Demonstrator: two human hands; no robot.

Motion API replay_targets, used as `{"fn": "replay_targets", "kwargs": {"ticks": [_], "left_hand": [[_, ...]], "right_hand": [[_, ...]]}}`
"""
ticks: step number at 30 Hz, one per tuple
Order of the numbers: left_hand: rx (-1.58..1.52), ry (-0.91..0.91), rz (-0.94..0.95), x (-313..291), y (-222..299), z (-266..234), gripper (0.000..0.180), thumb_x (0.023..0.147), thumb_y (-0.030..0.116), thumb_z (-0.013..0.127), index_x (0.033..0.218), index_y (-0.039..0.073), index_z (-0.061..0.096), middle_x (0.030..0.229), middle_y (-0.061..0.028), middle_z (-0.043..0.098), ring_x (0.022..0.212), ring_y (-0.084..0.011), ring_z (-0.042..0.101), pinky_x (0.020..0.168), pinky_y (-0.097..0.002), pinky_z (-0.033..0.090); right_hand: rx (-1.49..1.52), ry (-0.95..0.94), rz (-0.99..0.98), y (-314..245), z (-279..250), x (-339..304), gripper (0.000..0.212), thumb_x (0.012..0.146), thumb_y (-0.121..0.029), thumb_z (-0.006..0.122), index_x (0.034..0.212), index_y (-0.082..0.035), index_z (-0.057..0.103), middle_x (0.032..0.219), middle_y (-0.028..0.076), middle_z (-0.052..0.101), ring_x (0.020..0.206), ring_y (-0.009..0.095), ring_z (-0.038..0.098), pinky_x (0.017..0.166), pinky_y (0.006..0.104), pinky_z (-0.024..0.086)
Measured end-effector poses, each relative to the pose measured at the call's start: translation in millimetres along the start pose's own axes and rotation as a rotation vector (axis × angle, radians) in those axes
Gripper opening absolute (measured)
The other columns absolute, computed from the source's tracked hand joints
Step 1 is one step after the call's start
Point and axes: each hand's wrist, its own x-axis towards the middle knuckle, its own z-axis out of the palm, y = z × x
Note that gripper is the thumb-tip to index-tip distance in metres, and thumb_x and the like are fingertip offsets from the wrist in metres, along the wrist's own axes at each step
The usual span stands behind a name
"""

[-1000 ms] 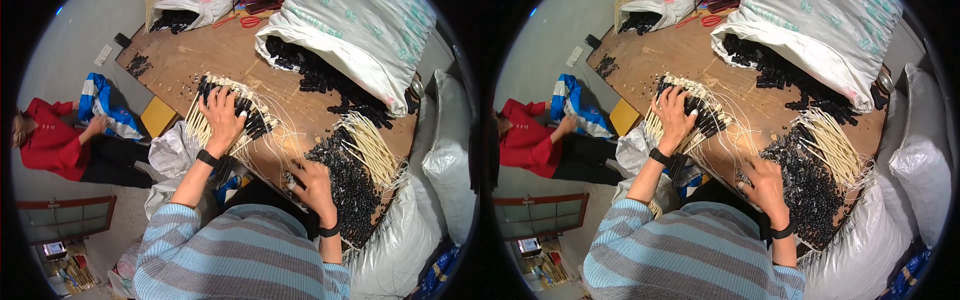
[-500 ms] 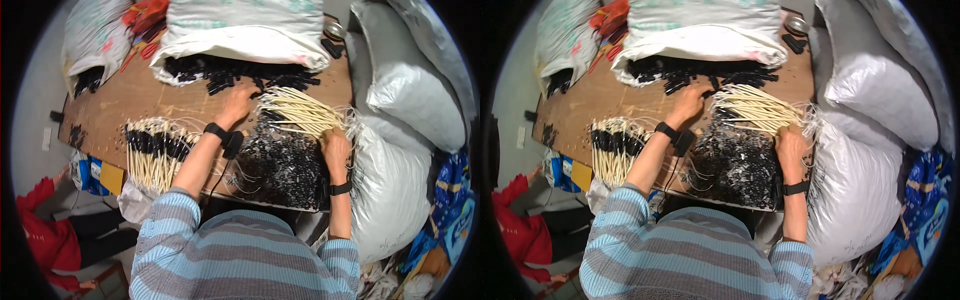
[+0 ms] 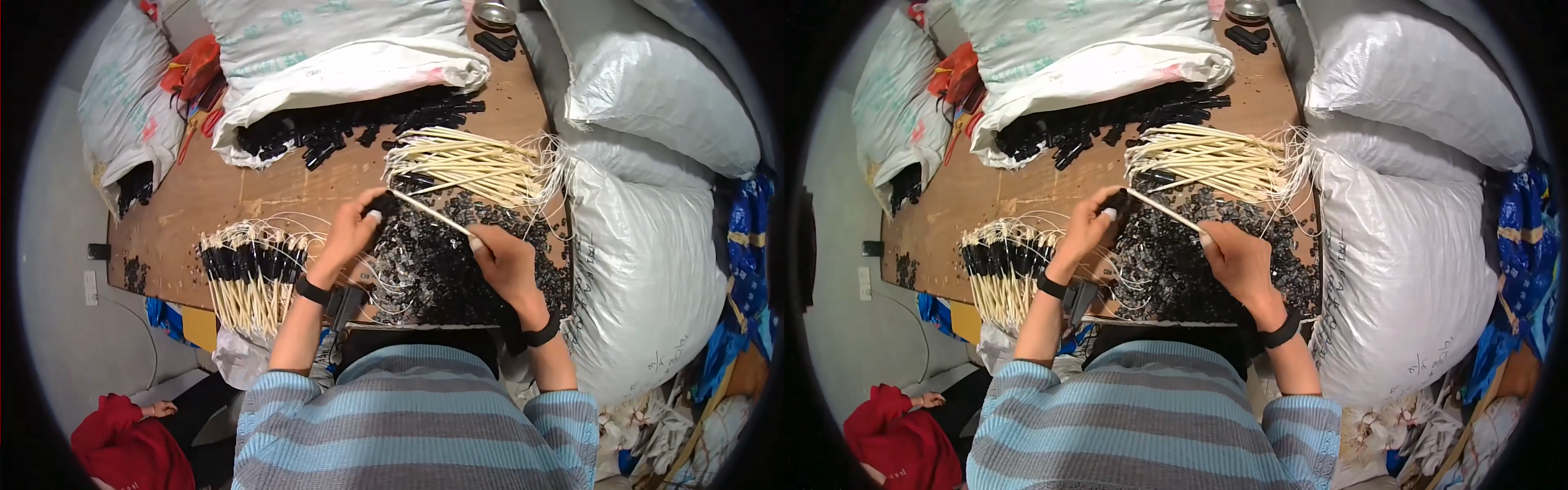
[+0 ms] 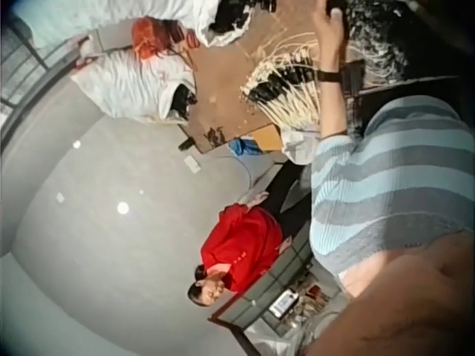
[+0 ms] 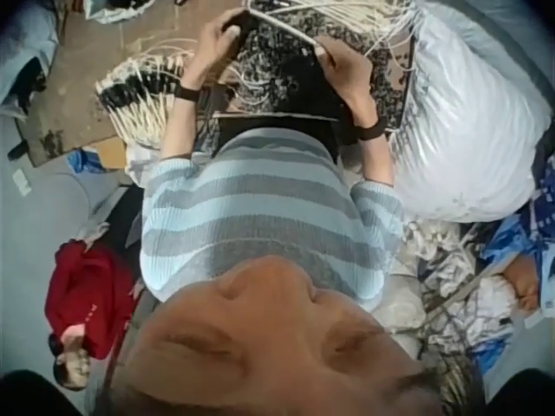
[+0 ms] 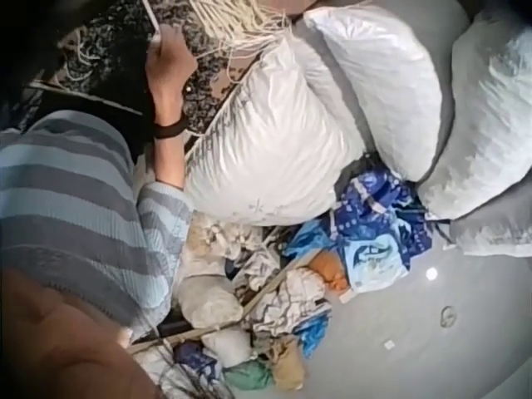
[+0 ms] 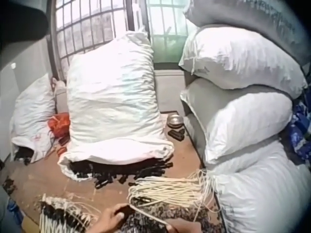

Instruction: The person assembles components by hand, picking up a black plastic piece and a white corded rod, fitting them together, and sliding a small black ring onto the assembly. They repeat this process for each set, placing the completed units into a growing pile on the left.

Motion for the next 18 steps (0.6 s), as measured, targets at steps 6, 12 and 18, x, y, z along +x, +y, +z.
{"fn": "replay_targets", "kwargs": {"ticks": [6, 12, 18], "left_hand": [[0.160, -0.094, 0.276, -17.0, 15.4, 10.6, 0.040, 0.079, -0.009, 0.046, 0.114, 0.005, 0.060, 0.095, 0.0001, 0.060, 0.093, -0.0132, 0.055, 0.084, -0.0279, 0.044], [0.078, -0.092, 0.090, -28.2, 3.5, -14.0, 0.043, 0.070, -0.012, 0.043, 0.106, 0.003, 0.060, 0.096, -0.0054, 0.059, 0.093, -0.0184, 0.056, 0.088, -0.0285, 0.043], [0.327, 0.013, 0.380, -37.1, 22.1, 8.4, 0.032, 0.065, -0.009, 0.048, 0.092, 0.004, 0.058, 0.081, -0.0110, 0.055, 0.084, -0.0285, 0.053, 0.075, -0.0371, 0.042]], "right_hand": [[-0.029, -0.088, -0.170, -11.1, 8.2, -18.9, 0.016, 0.081, -0.010, 0.067, 0.097, -0.012, 0.068, 0.073, 0.007, 0.061, 0.059, 0.026, 0.059, 0.050, 0.0322, 0.044], [-0.118, 0.013, -0.169, -17.3, 15.8, -23.2, 0.011, 0.082, -0.012, 0.063, 0.092, -0.011, 0.067, 0.065, 0.006, 0.053, 0.054, 0.025, 0.057, 0.045, 0.0352, 0.042], [-0.118, 0.071, -0.174, -30.7, 39.5, -33.5, 0.010, 0.081, -0.011, 0.063, 0.090, -0.011, 0.067, 0.067, 0.006, 0.056, 0.054, 0.025, 0.057, 0.047, 0.0343, 0.045]]}}
